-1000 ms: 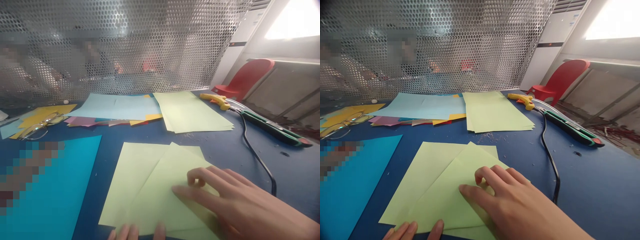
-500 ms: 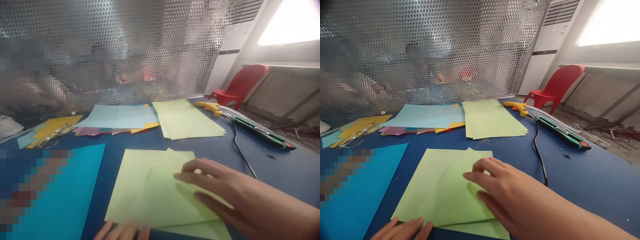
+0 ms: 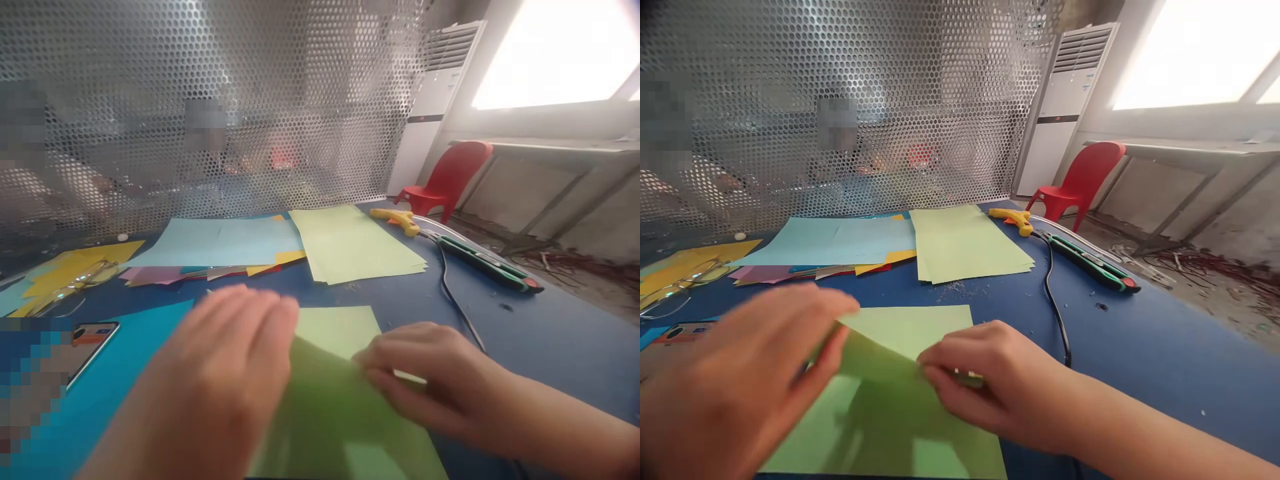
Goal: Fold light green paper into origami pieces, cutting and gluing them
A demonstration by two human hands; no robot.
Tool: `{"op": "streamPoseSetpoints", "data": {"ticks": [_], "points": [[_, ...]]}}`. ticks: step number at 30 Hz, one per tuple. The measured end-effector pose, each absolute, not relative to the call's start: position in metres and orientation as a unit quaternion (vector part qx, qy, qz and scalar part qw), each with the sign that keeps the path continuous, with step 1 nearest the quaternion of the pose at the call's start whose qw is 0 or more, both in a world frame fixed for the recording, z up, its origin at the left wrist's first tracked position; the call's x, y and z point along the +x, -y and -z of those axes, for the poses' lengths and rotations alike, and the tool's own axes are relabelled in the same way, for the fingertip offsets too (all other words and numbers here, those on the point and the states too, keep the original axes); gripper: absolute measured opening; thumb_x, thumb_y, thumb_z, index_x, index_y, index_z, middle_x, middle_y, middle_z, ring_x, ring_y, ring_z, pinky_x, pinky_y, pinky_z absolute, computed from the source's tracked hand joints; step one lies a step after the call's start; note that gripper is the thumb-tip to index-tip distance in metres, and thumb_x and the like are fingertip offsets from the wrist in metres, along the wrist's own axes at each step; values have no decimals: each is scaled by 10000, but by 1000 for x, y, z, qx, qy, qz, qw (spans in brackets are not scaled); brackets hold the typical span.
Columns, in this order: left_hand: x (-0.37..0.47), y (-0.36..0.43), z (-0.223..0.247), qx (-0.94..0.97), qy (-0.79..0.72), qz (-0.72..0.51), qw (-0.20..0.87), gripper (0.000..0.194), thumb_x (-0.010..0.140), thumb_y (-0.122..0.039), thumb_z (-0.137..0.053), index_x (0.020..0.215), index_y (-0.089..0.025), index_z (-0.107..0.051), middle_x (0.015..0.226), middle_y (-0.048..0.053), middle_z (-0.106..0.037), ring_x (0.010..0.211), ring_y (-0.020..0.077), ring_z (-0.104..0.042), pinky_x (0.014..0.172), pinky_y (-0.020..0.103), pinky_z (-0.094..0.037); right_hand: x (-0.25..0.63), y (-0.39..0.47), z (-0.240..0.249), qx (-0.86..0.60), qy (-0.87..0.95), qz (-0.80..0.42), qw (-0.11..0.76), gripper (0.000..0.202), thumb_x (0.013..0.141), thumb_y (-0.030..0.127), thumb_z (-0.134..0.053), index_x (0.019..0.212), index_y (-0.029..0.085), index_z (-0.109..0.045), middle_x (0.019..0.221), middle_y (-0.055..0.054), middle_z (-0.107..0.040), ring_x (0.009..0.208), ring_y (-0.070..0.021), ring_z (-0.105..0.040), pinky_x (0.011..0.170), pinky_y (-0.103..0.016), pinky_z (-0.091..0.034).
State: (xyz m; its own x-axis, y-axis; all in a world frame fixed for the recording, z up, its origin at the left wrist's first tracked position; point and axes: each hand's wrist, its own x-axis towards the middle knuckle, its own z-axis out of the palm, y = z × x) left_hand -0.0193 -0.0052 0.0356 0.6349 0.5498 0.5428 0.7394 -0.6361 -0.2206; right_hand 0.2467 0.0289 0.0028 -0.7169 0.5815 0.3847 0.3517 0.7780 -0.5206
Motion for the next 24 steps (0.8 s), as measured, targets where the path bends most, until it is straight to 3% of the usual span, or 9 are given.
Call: {"op": "streamPoseSetpoints", "data": {"ticks": [2, 4, 7, 11, 14, 16, 19, 21, 24], "points": [[-23, -1, -45, -838, 385, 295, 252, 374, 1037, -119, -431, 1396, -203, -493, 1464, 80, -560, 1403, 260, -519, 1240, 448, -362, 244, -33, -6, -350, 805, -368, 308, 350, 1047, 379, -515, 772, 201, -638, 607, 42, -519, 517, -102, -441, 485, -225, -382], [-21, -5, -42, -842, 381, 299, 237, 384, 1049, -97, -413, 1389, -259, -487, 1613, 34, -401, 1562, 214, -296, 1314, 421, -195, 240, -37, -6, -429, 688, -503, 299, 425, 960, 584, -601, 783, 201, -641, 666, 29, -555, 558, -112, -487, 507, -225, -416], [-12, -9, -10, -890, 365, 246, 117, 381, 1048, -161, -418, 1417, -252, -459, 1641, 36, -443, 1592, 154, -250, 1304, 374, -257, 234, -42, 1, -510, 591, -581, 230, 582, 812, 719, -680, 1047, 187, -705, 746, 7, -619, 613, -141, -550, 560, -253, -469], [-4, -18, 45, -904, 372, 207, -42, 467, 1108, -416, -343, 1551, -296, -431, 1702, 11, -347, 1574, 250, -300, 1201, 519, -413, 236, -45, 18, -542, 689, -454, 158, 590, 924, 543, -596, 1411, 210, -594, 539, 107, -409, 465, -111, -349, 443, -222, -299], [-4, -25, 61, -897, 398, 113, -157, 609, 1080, -624, -316, 1640, -384, -296, 1717, 12, -185, 1574, 356, -184, 1168, 700, -311, 245, -44, 25, -494, 811, -265, 164, 384, 991, 441, -577, 1322, 280, -688, 532, 87, -497, 445, -113, -411, 469, -241, -328], [-5, -29, 57, -887, 412, 60, -200, 628, 1067, -658, -293, 1646, -419, -240, 1715, 9, -120, 1573, 376, -111, 1162, 748, -230, 249, -43, 22, -446, 858, -144, 213, 333, 991, 509, -629, 1215, 287, -738, 682, 26, -663, 559, -147, -584, 560, -271, -448], [-8, -37, 46, -875, 431, 23, -220, 658, 1049, -690, -286, 1635, -390, -287, 1718, 40, -117, 1581, 367, -114, 1189, 724, -193, 245, -39, 12, -329, 910, -107, 229, 534, 848, 603, -795, 1251, 265, -700, 1065, -70, -756, 950, -237, -720, 861, -347, -565], [-11, -44, 40, -866, 447, 25, -224, 660, 1045, -713, -257, 1610, -389, -359, 1723, 44, -143, 1588, 346, -137, 1209, 687, -207, 239, -34, 6, -260, 940, -163, 152, 578, 804, 449, -849, 1323, 284, -655, 1254, -75, -724, 1118, -244, -703, 1002, -339, -540], [-17, -54, 38, -863, 452, 41, -221, 594, 1071, -656, -200, 1566, -429, -438, 1737, -7, -145, 1600, 316, -114, 1220, 660, -235, 230, -27, 5, -200, 962, -154, 101, 411, 912, 256, -675, 1319, 295, -644, 1335, -69, -712, 1179, -253, -690, 1043, -374, -519]]}}
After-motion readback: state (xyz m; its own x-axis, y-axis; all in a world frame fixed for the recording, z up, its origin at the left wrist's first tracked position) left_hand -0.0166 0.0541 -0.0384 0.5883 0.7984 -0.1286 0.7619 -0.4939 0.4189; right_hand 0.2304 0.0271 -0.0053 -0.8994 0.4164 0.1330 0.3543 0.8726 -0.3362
